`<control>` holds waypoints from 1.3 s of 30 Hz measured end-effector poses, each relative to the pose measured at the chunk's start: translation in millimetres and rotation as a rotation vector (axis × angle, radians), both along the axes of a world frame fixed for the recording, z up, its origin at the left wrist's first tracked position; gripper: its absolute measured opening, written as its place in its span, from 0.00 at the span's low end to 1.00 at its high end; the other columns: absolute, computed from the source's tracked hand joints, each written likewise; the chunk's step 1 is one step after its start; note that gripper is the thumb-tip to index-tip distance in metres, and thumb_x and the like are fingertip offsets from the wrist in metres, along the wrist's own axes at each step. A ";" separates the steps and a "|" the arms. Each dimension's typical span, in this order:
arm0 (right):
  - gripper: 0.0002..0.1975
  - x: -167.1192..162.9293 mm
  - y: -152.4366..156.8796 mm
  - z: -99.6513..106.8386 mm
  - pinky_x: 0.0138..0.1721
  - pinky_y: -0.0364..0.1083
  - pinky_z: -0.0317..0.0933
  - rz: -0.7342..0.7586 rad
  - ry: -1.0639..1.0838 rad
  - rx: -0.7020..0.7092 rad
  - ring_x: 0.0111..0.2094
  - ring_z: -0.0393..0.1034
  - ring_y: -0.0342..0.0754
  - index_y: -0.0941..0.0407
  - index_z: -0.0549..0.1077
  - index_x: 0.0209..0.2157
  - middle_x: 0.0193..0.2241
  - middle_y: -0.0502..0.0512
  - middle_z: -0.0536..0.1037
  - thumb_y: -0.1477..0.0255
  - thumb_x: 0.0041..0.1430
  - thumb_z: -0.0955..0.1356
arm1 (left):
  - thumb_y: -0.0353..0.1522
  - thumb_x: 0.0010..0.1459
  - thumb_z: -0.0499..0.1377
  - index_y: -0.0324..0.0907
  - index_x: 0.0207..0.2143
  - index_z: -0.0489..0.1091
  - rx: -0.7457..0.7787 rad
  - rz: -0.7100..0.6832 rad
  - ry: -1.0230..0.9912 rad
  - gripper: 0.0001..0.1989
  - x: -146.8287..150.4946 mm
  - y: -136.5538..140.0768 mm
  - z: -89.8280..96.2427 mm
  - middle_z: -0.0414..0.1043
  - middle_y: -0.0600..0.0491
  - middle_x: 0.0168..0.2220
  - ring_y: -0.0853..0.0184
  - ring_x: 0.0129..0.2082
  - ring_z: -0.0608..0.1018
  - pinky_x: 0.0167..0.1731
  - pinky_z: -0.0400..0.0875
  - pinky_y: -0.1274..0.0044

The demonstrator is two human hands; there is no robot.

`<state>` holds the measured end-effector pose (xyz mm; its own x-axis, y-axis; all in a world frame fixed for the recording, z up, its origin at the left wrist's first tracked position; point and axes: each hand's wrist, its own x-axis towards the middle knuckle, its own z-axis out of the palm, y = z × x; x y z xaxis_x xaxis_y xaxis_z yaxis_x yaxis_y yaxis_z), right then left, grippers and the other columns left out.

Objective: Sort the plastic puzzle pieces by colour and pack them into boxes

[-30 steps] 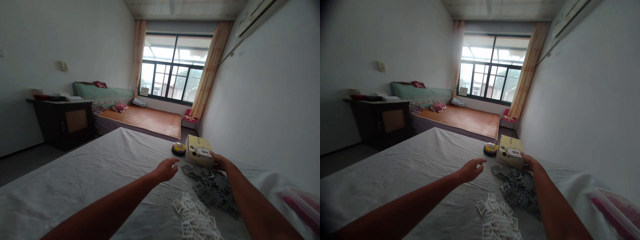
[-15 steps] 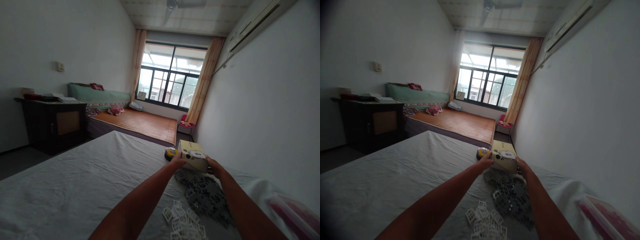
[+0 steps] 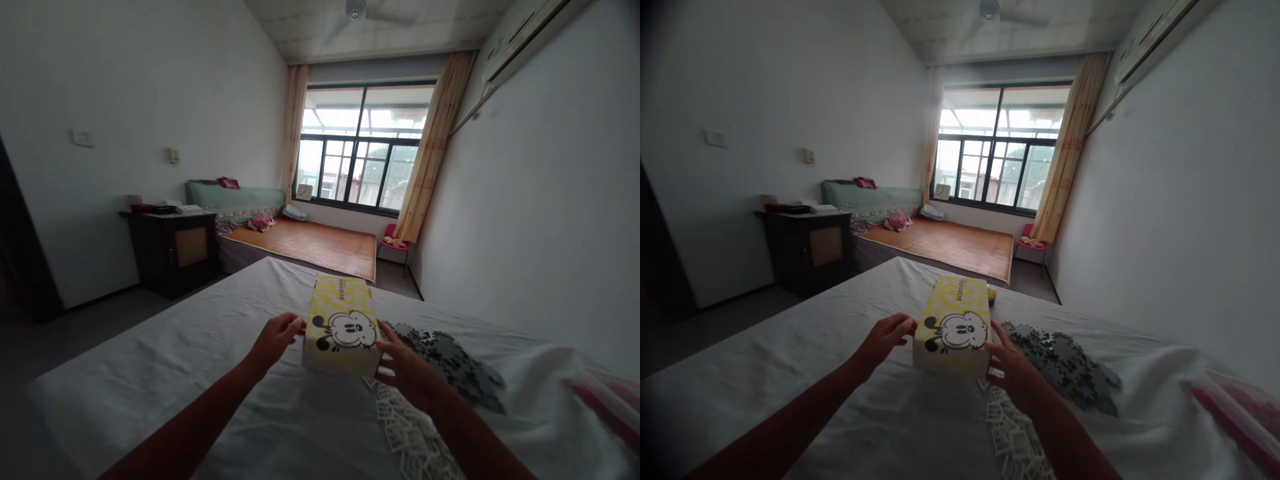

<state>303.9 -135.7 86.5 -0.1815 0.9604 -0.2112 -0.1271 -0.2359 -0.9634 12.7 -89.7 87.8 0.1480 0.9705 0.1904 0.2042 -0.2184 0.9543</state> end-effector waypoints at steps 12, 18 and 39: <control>0.38 -51.8 -23.6 -22.0 0.49 0.57 0.62 -0.066 -0.545 0.220 0.55 0.62 0.59 0.53 0.58 0.59 0.59 0.64 0.61 0.51 0.50 0.67 | 0.46 0.47 0.58 0.41 0.34 0.70 -0.193 0.005 -0.002 0.19 -55.4 -17.1 -24.4 0.75 0.51 0.35 0.63 0.38 0.77 0.33 0.68 0.76; 0.34 -87.5 -42.2 -20.4 0.58 0.63 0.45 0.031 -1.351 1.137 0.63 0.47 0.62 0.47 0.60 0.59 0.61 0.55 0.60 0.66 0.50 0.71 | 0.43 0.48 0.58 0.42 0.37 0.68 -0.223 -0.065 -0.007 0.17 -54.0 -11.4 -29.4 0.73 0.52 0.37 0.64 0.39 0.75 0.35 0.67 0.75; 0.33 -43.1 -6.0 35.5 0.53 0.54 0.59 -0.261 -1.225 0.911 0.53 0.63 0.58 0.54 0.57 0.58 0.54 0.61 0.68 0.69 0.49 0.66 | 0.34 0.46 0.58 0.44 0.56 0.60 -0.200 -0.110 -0.003 0.32 -38.0 -9.7 -14.2 0.59 0.43 0.57 0.57 0.53 0.68 0.47 0.67 0.69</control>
